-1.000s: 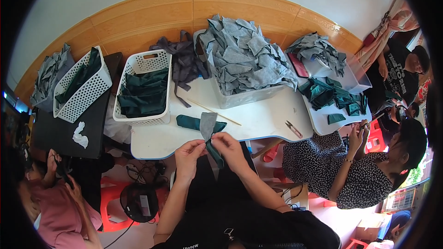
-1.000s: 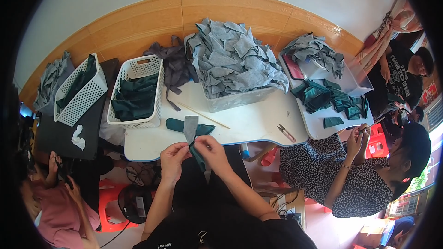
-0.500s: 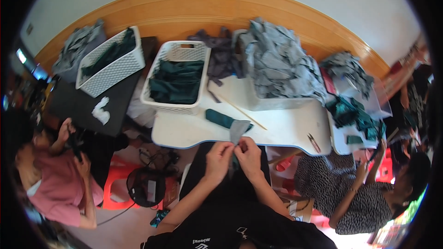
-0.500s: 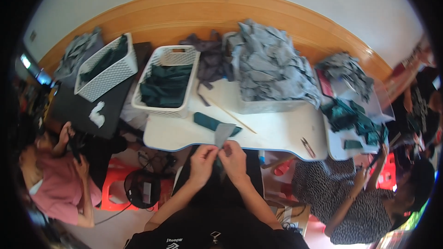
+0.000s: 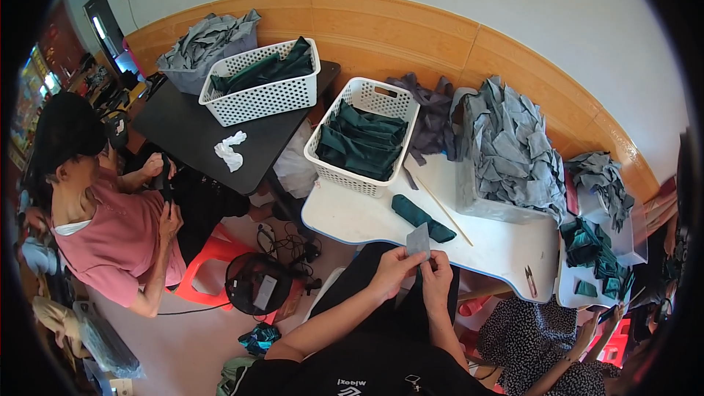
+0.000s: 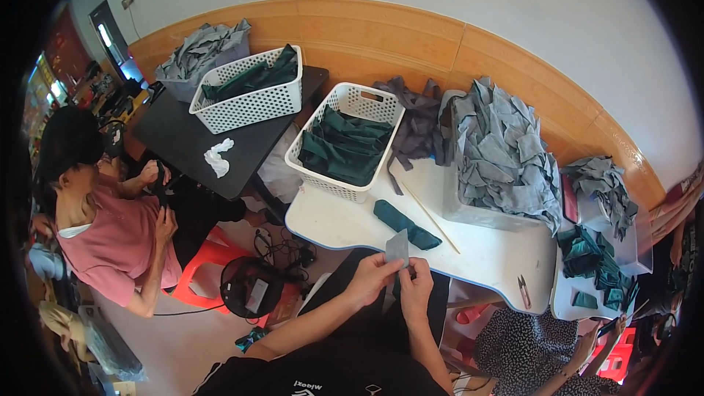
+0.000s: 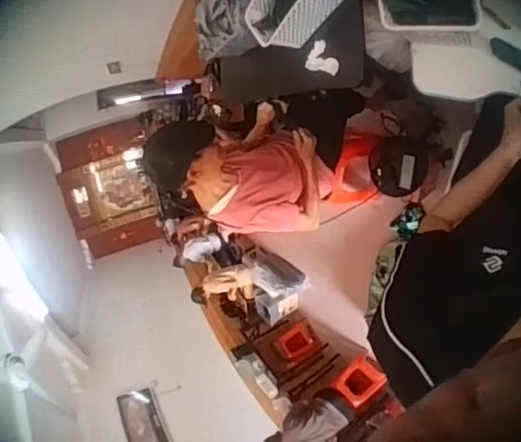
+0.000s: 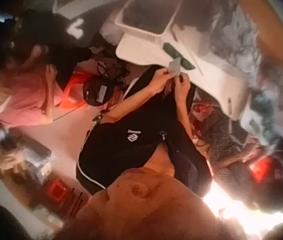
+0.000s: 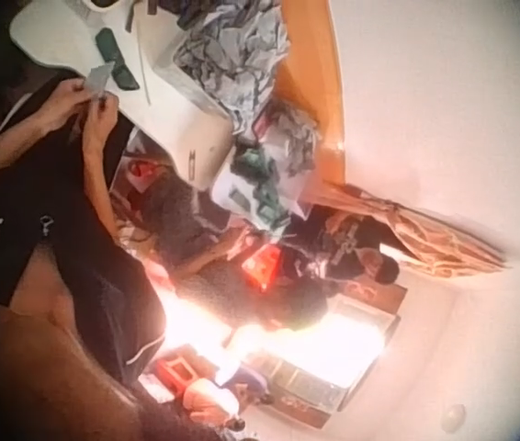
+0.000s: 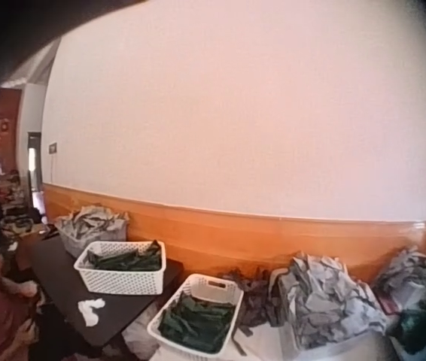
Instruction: The recorder uses a wooden stick to turn small green and grey fabric pieces inside out.
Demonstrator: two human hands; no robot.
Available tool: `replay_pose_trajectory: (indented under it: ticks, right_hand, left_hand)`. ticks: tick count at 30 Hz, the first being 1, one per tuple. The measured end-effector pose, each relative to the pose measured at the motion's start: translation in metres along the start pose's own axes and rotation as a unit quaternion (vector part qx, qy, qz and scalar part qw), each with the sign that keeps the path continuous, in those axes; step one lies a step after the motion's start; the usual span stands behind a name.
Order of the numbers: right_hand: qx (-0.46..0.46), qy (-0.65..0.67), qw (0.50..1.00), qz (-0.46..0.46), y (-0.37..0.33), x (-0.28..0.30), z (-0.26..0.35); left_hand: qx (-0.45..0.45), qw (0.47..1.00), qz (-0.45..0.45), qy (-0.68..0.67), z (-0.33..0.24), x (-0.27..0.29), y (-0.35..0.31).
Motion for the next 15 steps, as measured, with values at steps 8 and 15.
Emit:
replay_pose_trajectory:
  ticks: [8,15]
  right_hand:
    - [0.086,-0.02,0.995,-0.037,0.046,0.012,-0.008]
    - [0.109,-0.076,0.991,-0.022,0.051,-0.007,0.013]
  left_hand:
    - [0.023,0.999,-0.003,0.022,0.03,-0.01,0.022]
    - [0.027,0.998,-0.056,0.01,-0.034,-0.012,0.042]
Point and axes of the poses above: each hand's wrist, its own y-axis towards the middle knuckle, its own x-axis out of the back of the hand, z = x × y, the point moved 6 cm from there along y, towards the middle knuckle, and after that the axes turned 8 degrees about -x, right-handed, at the moved point
